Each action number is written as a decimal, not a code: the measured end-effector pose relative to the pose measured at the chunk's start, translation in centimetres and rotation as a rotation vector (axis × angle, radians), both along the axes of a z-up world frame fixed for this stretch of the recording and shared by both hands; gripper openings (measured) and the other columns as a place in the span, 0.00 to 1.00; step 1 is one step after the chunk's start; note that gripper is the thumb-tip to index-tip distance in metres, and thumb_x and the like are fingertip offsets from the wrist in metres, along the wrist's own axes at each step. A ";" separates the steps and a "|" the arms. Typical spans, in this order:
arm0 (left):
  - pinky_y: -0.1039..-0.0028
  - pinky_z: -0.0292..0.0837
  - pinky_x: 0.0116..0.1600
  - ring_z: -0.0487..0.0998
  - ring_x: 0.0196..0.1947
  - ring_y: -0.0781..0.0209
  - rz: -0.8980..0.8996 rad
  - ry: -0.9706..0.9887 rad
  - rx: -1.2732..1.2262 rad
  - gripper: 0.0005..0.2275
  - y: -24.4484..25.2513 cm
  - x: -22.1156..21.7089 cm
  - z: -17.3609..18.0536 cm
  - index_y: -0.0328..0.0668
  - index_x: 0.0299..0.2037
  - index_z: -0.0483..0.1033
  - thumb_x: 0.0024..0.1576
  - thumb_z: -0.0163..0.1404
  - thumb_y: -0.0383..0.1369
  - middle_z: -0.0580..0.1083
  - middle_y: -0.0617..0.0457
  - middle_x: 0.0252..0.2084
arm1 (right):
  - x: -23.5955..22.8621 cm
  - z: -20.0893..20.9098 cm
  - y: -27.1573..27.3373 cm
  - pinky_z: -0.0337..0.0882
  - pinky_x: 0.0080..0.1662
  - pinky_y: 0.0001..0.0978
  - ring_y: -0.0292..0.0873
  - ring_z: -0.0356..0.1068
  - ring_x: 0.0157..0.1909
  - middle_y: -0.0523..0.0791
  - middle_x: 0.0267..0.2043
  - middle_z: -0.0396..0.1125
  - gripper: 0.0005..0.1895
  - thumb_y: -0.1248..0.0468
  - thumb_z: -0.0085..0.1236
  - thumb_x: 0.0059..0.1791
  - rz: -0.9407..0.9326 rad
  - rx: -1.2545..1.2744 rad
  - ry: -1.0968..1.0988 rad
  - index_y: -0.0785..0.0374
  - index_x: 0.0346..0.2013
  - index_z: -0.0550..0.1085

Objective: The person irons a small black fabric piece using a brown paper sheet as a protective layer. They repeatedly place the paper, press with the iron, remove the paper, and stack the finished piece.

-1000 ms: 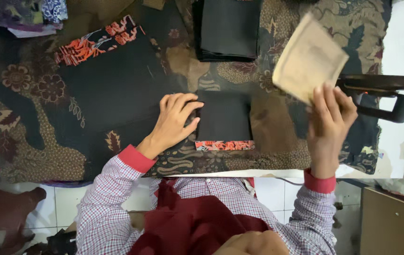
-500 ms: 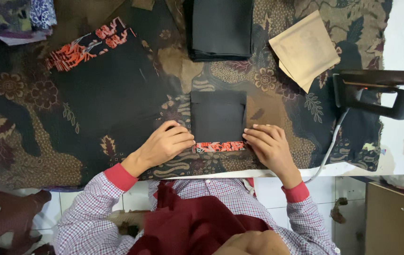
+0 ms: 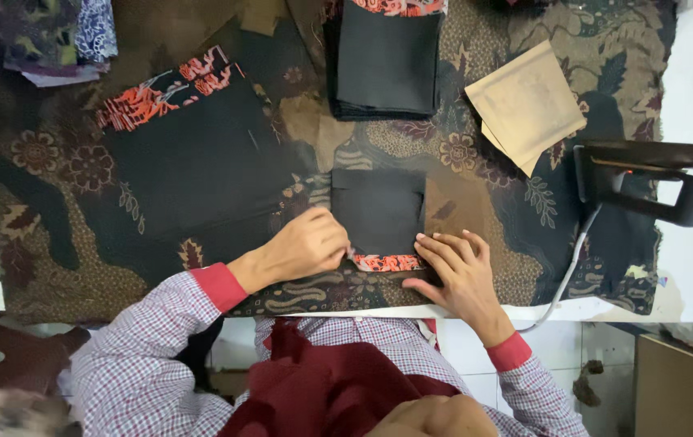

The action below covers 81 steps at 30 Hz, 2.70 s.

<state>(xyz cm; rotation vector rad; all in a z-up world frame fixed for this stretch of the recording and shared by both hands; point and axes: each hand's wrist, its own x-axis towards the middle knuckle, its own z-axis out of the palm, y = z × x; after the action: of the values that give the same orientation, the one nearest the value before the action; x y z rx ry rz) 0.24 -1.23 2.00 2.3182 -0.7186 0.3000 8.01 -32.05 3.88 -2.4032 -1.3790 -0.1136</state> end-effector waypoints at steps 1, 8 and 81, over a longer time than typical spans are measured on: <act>0.66 0.69 0.54 0.76 0.40 0.56 0.052 0.050 -0.063 0.03 -0.1 0.1 0.1 0.38 0.35 0.77 0.54 0.55 0.27 0.76 0.52 0.35 | 0.1 -0.1 0.1 0.58 0.64 0.50 0.43 0.67 0.59 0.40 0.58 0.71 0.24 0.52 0.64 0.44 -0.010 -0.014 0.000 0.59 0.51 0.77; 0.76 0.71 0.38 0.73 0.33 0.70 0.287 0.416 -0.545 0.04 0.8 3.5 2.7 0.33 0.40 0.74 0.60 0.52 0.27 0.75 0.56 0.33 | 4.2 1.4 0.9 0.67 0.59 0.35 0.46 0.70 0.57 0.45 0.51 0.72 0.10 0.68 0.55 0.54 -0.080 0.277 0.445 0.58 0.49 0.76; 0.64 0.66 0.60 0.73 0.46 0.56 0.206 -0.507 0.497 0.03 7.5 16.9 2.1 0.43 0.37 0.75 0.55 0.51 0.27 0.71 0.54 0.39 | 20.7 0.9 10.2 0.63 0.61 0.43 0.51 0.64 0.61 0.43 0.60 0.70 0.24 0.79 0.54 0.43 -0.103 0.168 -0.149 0.56 0.49 0.79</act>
<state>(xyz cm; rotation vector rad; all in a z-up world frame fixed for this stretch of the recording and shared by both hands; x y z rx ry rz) 17.19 6.31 4.06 2.8300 -0.8688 0.9153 28.70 -21.87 4.76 -2.3634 -1.2517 -0.4262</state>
